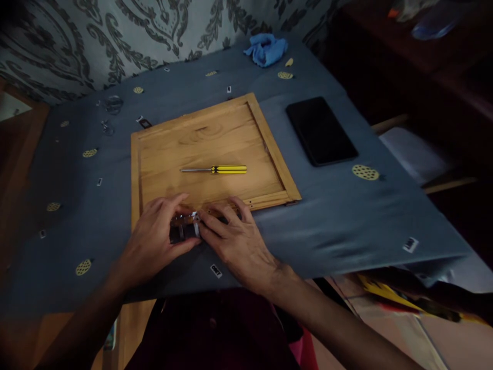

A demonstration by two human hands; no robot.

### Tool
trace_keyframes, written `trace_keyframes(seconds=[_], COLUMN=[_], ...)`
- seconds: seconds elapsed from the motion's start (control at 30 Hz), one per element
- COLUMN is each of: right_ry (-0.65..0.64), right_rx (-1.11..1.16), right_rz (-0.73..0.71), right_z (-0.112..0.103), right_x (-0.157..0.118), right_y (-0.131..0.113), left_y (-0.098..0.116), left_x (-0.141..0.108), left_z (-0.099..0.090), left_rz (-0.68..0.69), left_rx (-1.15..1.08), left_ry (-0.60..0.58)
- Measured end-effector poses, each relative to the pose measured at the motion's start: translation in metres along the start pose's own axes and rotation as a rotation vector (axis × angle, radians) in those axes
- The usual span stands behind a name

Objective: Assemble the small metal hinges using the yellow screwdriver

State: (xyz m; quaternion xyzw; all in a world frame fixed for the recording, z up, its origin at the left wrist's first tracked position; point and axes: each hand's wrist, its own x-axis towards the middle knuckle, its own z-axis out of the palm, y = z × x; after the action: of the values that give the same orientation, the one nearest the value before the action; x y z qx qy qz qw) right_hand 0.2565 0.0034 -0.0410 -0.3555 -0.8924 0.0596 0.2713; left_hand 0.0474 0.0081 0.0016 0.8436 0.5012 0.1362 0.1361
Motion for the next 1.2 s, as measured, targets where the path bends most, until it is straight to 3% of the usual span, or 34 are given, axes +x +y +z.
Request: trace_keyframes(seconds=[1.2], right_ry=[0.019], right_rx=[0.042], right_rz=[-0.015], right_z=[0.0006], right_x=[-0.0041], right_y=[0.0020], left_y=[0.0009], left_x=[0.0010], left_z=[0.0031], left_rz=[0.007], left_rx=[0.025], left_ry=[0.022])
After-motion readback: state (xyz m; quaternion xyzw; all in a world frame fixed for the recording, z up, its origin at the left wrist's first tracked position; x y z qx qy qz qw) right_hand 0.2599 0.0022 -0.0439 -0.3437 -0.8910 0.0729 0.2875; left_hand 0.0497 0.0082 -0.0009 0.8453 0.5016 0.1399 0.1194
